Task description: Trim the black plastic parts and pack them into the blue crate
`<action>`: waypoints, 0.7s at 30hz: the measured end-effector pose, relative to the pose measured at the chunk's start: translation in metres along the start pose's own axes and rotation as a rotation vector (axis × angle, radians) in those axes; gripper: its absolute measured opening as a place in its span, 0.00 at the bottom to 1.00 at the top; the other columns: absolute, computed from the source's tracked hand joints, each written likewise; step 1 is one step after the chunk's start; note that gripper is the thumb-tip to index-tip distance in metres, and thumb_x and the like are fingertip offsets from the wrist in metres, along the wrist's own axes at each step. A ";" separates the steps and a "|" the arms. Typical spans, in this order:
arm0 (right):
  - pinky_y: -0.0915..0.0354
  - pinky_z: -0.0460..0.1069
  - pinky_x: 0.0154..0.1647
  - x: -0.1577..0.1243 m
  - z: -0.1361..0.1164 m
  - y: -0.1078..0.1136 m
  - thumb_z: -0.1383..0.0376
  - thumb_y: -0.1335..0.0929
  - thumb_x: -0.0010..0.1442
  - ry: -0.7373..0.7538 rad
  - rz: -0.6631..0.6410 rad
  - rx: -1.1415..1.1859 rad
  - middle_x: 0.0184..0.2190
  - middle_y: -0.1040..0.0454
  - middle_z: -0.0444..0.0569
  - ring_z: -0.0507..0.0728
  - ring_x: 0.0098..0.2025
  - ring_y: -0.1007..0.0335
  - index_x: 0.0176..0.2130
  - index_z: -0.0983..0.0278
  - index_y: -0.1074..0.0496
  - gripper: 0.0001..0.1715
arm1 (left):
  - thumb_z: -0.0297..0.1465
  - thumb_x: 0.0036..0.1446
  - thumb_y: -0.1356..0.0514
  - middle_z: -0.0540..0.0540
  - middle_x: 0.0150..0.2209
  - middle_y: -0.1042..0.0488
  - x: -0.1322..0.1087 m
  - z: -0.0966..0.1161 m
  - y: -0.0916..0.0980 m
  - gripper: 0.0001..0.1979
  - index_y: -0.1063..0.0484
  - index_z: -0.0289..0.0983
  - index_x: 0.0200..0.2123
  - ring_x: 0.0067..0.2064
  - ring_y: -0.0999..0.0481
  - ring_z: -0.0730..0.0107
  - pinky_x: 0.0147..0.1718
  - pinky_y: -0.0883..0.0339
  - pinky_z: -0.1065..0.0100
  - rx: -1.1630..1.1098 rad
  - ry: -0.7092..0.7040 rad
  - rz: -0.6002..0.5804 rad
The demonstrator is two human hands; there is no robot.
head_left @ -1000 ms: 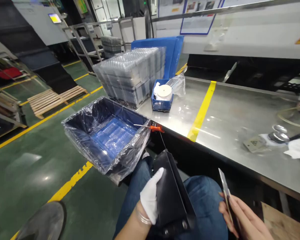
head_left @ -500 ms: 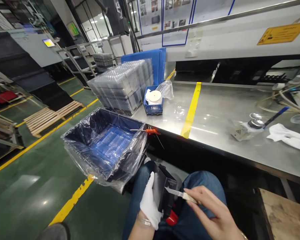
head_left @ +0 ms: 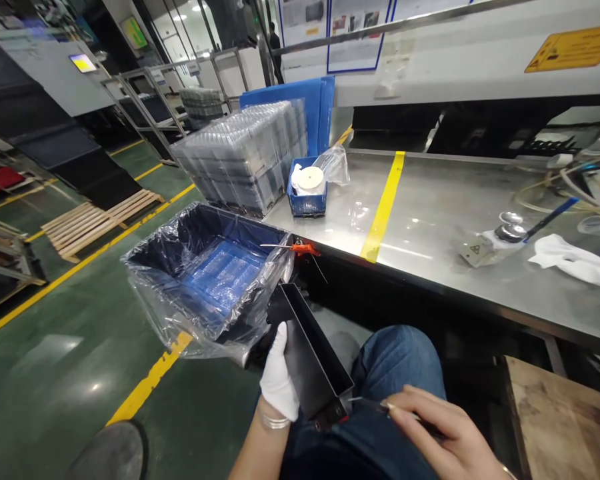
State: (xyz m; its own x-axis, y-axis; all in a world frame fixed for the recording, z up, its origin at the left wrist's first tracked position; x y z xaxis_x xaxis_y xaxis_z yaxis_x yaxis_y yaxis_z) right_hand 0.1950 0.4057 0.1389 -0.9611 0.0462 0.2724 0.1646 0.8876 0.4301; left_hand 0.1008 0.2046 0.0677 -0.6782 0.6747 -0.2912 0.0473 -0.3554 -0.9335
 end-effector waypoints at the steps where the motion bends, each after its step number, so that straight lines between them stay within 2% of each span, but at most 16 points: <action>1: 0.30 0.36 0.28 -0.001 -0.003 -0.004 0.55 0.34 0.66 -0.013 -0.051 0.015 0.23 0.22 0.37 0.47 0.25 0.24 0.30 0.55 0.24 0.15 | 0.48 0.62 0.41 0.44 0.54 0.22 -0.001 0.001 0.001 0.25 0.27 0.43 0.57 0.56 0.24 0.56 0.65 0.42 0.59 -0.002 -0.017 0.047; 3: 0.32 0.37 0.27 -0.002 -0.005 -0.011 0.56 0.35 0.66 -0.027 -0.141 0.023 0.22 0.23 0.37 0.46 0.24 0.26 0.29 0.56 0.25 0.16 | 0.45 0.61 0.38 0.44 0.54 0.22 -0.005 0.003 0.002 0.26 0.29 0.40 0.59 0.53 0.22 0.58 0.64 0.41 0.61 -0.007 -0.056 0.133; 6: 0.33 0.39 0.27 -0.005 -0.001 -0.015 0.57 0.34 0.66 -0.039 -0.275 0.035 0.21 0.24 0.38 0.47 0.24 0.27 0.27 0.58 0.26 0.17 | 0.43 0.59 0.35 0.44 0.49 0.20 -0.010 0.006 0.003 0.24 0.25 0.37 0.55 0.48 0.19 0.62 0.62 0.37 0.63 -0.019 -0.059 0.169; 8: 0.32 0.40 0.27 -0.007 0.003 -0.015 0.57 0.35 0.66 -0.064 -0.298 0.032 0.22 0.23 0.39 0.48 0.25 0.26 0.28 0.58 0.26 0.17 | 0.44 0.58 0.34 0.44 0.46 0.18 -0.011 0.006 0.005 0.22 0.22 0.36 0.51 0.45 0.18 0.62 0.60 0.34 0.64 -0.031 -0.027 0.172; 11: 0.33 0.41 0.28 -0.010 0.005 -0.015 0.56 0.35 0.67 -0.081 -0.308 0.026 0.23 0.23 0.40 0.48 0.25 0.26 0.28 0.59 0.26 0.18 | 0.45 0.59 0.36 0.44 0.48 0.19 -0.011 0.007 0.010 0.24 0.23 0.37 0.52 0.48 0.19 0.61 0.56 0.30 0.63 -0.043 -0.036 0.153; 13: 0.34 0.41 0.27 -0.012 0.004 -0.017 0.55 0.35 0.66 -0.059 -0.384 0.036 0.22 0.24 0.40 0.48 0.24 0.27 0.27 0.59 0.26 0.19 | 0.46 0.61 0.39 0.44 0.53 0.22 -0.009 0.007 0.011 0.25 0.25 0.37 0.55 0.51 0.20 0.61 0.57 0.31 0.63 -0.034 -0.070 0.123; 15: 0.34 0.40 0.27 -0.011 0.004 -0.016 0.54 0.34 0.66 -0.062 -0.419 0.053 0.21 0.25 0.40 0.47 0.24 0.28 0.26 0.59 0.26 0.20 | 0.46 0.62 0.40 0.42 0.53 0.23 -0.007 0.007 0.010 0.24 0.24 0.36 0.54 0.53 0.22 0.58 0.61 0.35 0.61 -0.009 -0.104 0.078; 18: 0.32 0.40 0.26 -0.003 0.008 -0.013 0.52 0.33 0.63 -0.139 -0.262 0.069 0.20 0.24 0.42 0.49 0.23 0.28 0.25 0.59 0.25 0.21 | 0.42 0.62 0.38 0.43 0.48 0.20 -0.006 0.005 0.003 0.19 0.20 0.35 0.48 0.52 0.21 0.59 0.63 0.38 0.64 0.027 -0.149 -0.036; 21: 0.31 0.40 0.24 0.011 0.013 -0.015 0.50 0.30 0.59 -0.211 -0.042 0.125 0.20 0.24 0.43 0.51 0.22 0.27 0.24 0.60 0.25 0.20 | 0.41 0.61 0.37 0.48 0.44 0.18 -0.008 -0.005 -0.003 0.17 0.20 0.36 0.47 0.46 0.18 0.69 0.52 0.30 0.75 0.036 -0.095 -0.157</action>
State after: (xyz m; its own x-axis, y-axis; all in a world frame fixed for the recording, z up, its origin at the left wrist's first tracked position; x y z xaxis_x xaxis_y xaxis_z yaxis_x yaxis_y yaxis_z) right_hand 0.1793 0.3992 0.1241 -0.9937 0.0910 0.0648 0.1072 0.9399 0.3241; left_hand 0.1095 0.2035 0.0722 -0.7413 0.6605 -0.1196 -0.0900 -0.2744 -0.9574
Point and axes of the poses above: each hand's wrist, its own x-axis towards the middle knuckle, its own y-axis out of the back of the hand, z = x × y, the point moved 2 cm from there along x, towards the middle knuckle
